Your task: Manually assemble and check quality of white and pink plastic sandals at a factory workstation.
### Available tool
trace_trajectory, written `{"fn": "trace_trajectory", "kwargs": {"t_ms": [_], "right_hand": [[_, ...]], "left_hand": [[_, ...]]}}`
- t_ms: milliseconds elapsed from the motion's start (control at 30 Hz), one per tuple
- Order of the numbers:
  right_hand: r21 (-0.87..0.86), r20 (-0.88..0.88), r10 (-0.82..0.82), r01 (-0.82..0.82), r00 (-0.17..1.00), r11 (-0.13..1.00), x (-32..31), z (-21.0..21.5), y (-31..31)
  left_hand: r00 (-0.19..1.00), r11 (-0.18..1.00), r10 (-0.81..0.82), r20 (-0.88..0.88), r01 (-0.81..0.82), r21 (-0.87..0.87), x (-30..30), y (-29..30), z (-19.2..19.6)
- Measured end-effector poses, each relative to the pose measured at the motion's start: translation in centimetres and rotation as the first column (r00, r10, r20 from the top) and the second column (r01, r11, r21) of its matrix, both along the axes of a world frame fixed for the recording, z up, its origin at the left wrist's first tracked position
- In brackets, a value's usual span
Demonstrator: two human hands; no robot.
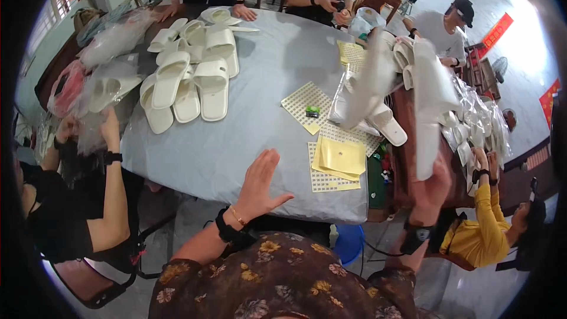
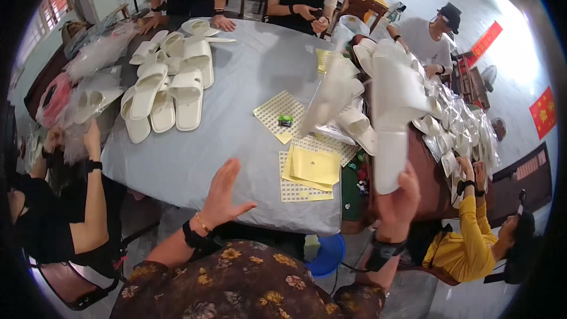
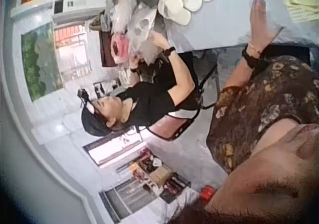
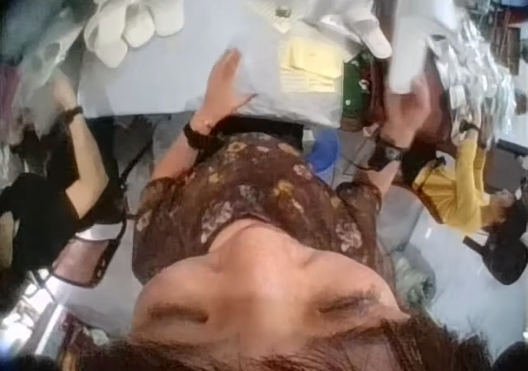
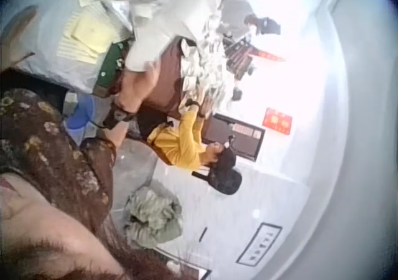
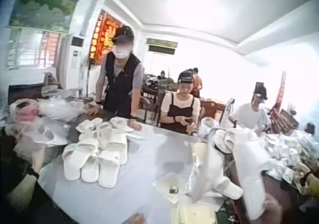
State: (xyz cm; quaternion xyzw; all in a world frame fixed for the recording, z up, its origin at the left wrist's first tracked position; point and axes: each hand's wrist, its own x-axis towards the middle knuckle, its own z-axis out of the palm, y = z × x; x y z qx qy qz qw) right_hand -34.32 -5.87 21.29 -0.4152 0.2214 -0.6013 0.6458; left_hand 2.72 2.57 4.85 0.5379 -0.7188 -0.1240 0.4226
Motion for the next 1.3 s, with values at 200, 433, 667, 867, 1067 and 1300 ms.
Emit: {"fn": "trace_trajectory", "kwargs": {"t_ms": [200, 433, 667, 867, 1067, 1300], "right_hand": [[0.291, -0.064, 0.212, -0.185, 0.975, 0.939, 10.8, -5.2, 1.2], [0.360, -0.032, 0.340, -0.307, 0.940, 0.881, 14.9, -8.1, 2.5], [0.107, -0.481, 0.088, -0.041, 0.872, 0.993, 14.8, -9.5, 4.0], [0.067, -0.561, 0.064, -0.031, 0.825, 0.997, 14.2, -13.5, 4.6], [-0.507, -0.810, -0.398, -0.173, 0.432, 0.844, 18.6, -14.4, 6.2], [-0.507, -0.794, -0.406, -0.126, 0.452, 0.853, 18.5, -15.2, 3.5]], "left_hand": [[0.949, 0.994, 0.100, -0.301, -0.109, -0.015, 1.6, -0.7, 0.7], [0.702, 0.985, 0.162, -0.693, -0.078, 0.152, 4.9, 0.1, -2.3], [0.085, 0.900, 0.215, -0.973, 0.368, 0.232, 5.1, -1.9, -3.5], [0.132, 0.846, 0.310, -0.942, 0.415, 0.336, 2.4, -1.0, -2.4], [0.287, 0.875, 0.113, -0.951, 0.425, 0.232, 2.5, -0.4, -3.1], [0.346, 0.873, 0.487, -0.802, -0.181, 0.453, 6.3, 1.9, -7.1]]}}
